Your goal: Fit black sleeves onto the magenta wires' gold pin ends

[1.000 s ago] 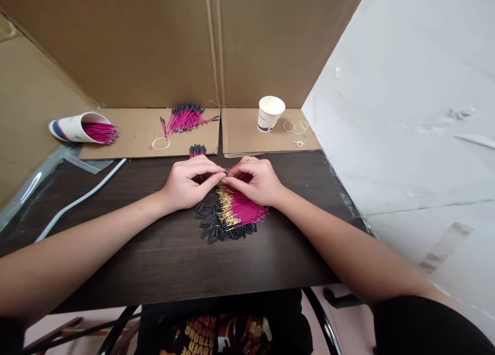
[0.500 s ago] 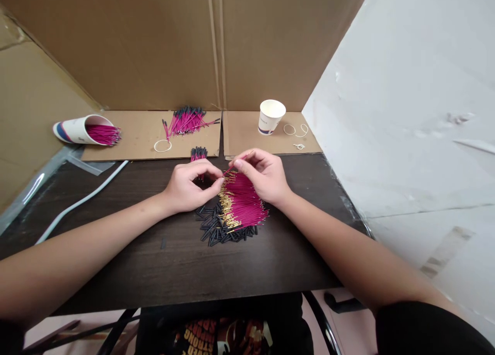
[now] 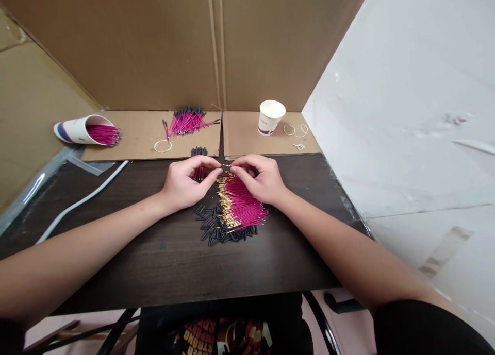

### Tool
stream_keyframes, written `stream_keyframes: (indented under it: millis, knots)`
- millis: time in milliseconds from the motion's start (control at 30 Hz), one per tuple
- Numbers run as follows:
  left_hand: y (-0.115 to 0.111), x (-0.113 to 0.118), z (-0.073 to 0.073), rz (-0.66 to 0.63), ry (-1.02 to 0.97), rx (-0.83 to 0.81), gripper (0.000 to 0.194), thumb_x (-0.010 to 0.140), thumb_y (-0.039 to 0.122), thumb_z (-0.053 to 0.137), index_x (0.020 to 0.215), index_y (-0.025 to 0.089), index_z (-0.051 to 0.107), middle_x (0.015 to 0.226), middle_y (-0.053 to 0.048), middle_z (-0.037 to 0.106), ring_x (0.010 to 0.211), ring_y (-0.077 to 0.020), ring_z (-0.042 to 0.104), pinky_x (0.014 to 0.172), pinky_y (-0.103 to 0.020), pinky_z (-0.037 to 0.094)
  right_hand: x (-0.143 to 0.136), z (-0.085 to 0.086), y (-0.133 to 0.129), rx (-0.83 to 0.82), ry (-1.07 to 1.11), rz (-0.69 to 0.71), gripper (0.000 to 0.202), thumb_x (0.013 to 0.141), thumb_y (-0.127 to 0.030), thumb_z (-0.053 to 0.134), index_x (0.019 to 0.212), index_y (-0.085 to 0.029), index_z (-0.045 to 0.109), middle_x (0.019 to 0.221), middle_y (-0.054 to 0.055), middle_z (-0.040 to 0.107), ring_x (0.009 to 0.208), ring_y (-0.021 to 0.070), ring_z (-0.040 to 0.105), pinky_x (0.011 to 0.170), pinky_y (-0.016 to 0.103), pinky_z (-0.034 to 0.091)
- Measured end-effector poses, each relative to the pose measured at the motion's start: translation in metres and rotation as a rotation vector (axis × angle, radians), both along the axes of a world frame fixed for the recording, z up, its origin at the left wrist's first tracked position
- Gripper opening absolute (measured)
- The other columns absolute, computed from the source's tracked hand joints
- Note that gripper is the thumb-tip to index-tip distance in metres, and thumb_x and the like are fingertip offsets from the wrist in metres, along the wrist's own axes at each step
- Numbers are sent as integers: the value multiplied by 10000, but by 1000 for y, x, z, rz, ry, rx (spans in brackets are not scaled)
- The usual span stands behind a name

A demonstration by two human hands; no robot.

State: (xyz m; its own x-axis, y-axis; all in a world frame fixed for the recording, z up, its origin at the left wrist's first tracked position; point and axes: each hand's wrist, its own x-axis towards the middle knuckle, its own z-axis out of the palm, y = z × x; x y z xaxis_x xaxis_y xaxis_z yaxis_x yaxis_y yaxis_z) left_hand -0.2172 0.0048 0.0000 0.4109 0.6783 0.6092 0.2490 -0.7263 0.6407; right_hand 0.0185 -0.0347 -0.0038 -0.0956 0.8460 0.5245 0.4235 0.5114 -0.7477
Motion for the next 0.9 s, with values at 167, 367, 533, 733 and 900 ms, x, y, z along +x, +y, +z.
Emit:
stream_keyframes:
  millis: [167,367,533,733,900]
  knots:
    - [3,0,-3,15,-20,7,181,1018,267,788,1158,158,823,1053,-91,856,868,-182,804,837,-328,668,1,1,2,50,-74,-17,166,1061,-325,695,999,-216,803,787,13,695,643,143,523,619,318,435]
    - [2,0,2,23,19,61,137,1039,278,770,1072,177,856,1005,-78,853,812,-174,757,780,-331,616,-1,3,1,64,-67,-15,149,1052,-288,692,983,-205,795,781,12,687,622,135,500,603,308,423]
    - [3,0,2,7,15,87,121,1042,250,764,1071,175,854,1003,-70,852,822,-168,759,792,-325,608,-1,3,1,77,-80,-12,149,1053,-287,690,993,-208,801,776,15,686,620,140,495,604,313,426]
    - [3,0,2,3,19,98,113,1041,243,763,1058,179,855,1010,-71,854,870,-184,784,843,-345,627,-1,4,1,112,-103,-10,144,1049,-265,683,1001,-213,809,752,11,667,612,144,501,607,322,434]
    - [3,0,0,-9,30,121,124,1048,241,742,1056,181,850,1008,-79,850,892,-195,786,863,-363,642,-2,5,0,128,-125,-11,139,1042,-248,682,992,-219,809,748,12,662,615,148,515,611,327,446]
